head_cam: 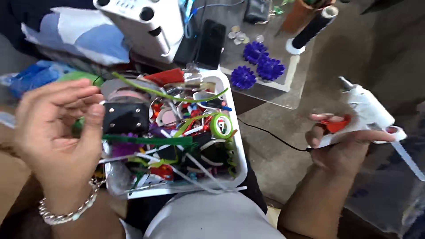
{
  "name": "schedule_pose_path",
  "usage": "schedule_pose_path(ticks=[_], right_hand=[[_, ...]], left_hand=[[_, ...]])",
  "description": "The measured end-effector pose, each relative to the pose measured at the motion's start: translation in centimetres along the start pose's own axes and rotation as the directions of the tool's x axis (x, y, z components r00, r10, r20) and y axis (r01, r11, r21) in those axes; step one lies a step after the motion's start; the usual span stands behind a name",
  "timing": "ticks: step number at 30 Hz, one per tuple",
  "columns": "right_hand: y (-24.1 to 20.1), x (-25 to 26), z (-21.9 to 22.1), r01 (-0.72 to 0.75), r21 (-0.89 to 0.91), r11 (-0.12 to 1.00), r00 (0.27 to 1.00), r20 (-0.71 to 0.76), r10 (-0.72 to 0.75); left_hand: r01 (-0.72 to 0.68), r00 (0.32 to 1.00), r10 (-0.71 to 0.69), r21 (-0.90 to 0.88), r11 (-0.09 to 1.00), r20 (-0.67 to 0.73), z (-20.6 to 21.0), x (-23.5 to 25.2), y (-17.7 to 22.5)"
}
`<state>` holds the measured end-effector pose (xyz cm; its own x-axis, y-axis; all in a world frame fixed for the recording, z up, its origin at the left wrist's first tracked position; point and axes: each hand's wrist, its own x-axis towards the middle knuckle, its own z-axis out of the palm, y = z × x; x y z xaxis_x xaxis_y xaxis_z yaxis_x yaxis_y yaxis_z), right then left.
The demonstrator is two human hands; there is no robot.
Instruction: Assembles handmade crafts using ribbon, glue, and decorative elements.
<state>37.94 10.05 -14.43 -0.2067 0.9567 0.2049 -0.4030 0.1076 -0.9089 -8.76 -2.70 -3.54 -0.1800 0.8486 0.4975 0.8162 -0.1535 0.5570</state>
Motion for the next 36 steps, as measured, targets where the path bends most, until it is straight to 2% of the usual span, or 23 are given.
schedule_pose_path(ticks=[2,6,10,12,15,19,22,25,31,33,36], right_hand=[[-0.3,-0.1,0.8,-0.020,0.016,1.000,0.998,0.064,0.019],[-0.5,-0.6,2.5,-0.015,0.028,1.000,0.987,0.162,0.011],[-0.5,-1.1,4.9,-0.038,0.123,0.992,0.969,0.247,0.007],[-0.6,-1.3,6.4,-0.060,0.135,0.989,0.954,0.299,0.017],[-0.6,-1.8,8.7,-0.117,0.125,0.985,0.918,0.393,0.059],[0.0,-2.3,10.8,-0.172,0.024,0.985,0.866,0.480,0.140],[0.5,-2.8,11.6,-0.193,-0.065,0.979,0.843,0.499,0.199],[1.2,-3.2,12.4,-0.225,-0.067,0.972,0.826,0.516,0.226],[2.1,-3.1,13.5,-0.362,0.014,0.932,0.812,0.496,0.308],[2.2,-2.6,13.3,-0.449,0.081,0.890,0.764,0.551,0.335],[2.4,-1.7,12.5,-0.545,0.162,0.822,0.675,0.667,0.317]], left_hand=[[0.030,1.000,-0.030,0.054,0.998,0.006,-0.8,-2.1,-0.8],[0.013,0.980,-0.021,0.042,0.999,0.198,-1.1,-4.6,0.6],[-0.138,0.902,0.138,-0.030,0.990,0.410,2.8,-6.8,2.3],[-0.207,0.873,0.185,0.001,0.978,0.451,5.0,-7.8,2.4],[-0.165,0.902,0.116,0.084,0.983,0.416,6.5,-8.2,2.8],[-0.044,0.947,-0.004,0.143,0.989,0.321,6.1,-8.1,2.9],[0.022,0.972,-0.064,0.186,0.982,0.224,5.3,-7.8,2.6],[0.072,0.972,-0.116,0.207,0.976,0.205,4.5,-7.4,1.8],[0.075,0.965,-0.104,0.126,0.989,0.240,3.8,-7.1,0.7],[0.072,0.961,-0.085,0.056,0.996,0.265,3.3,-6.8,0.7],[-0.017,0.935,0.036,-0.057,0.998,0.352,4.1,-6.7,1.5]])
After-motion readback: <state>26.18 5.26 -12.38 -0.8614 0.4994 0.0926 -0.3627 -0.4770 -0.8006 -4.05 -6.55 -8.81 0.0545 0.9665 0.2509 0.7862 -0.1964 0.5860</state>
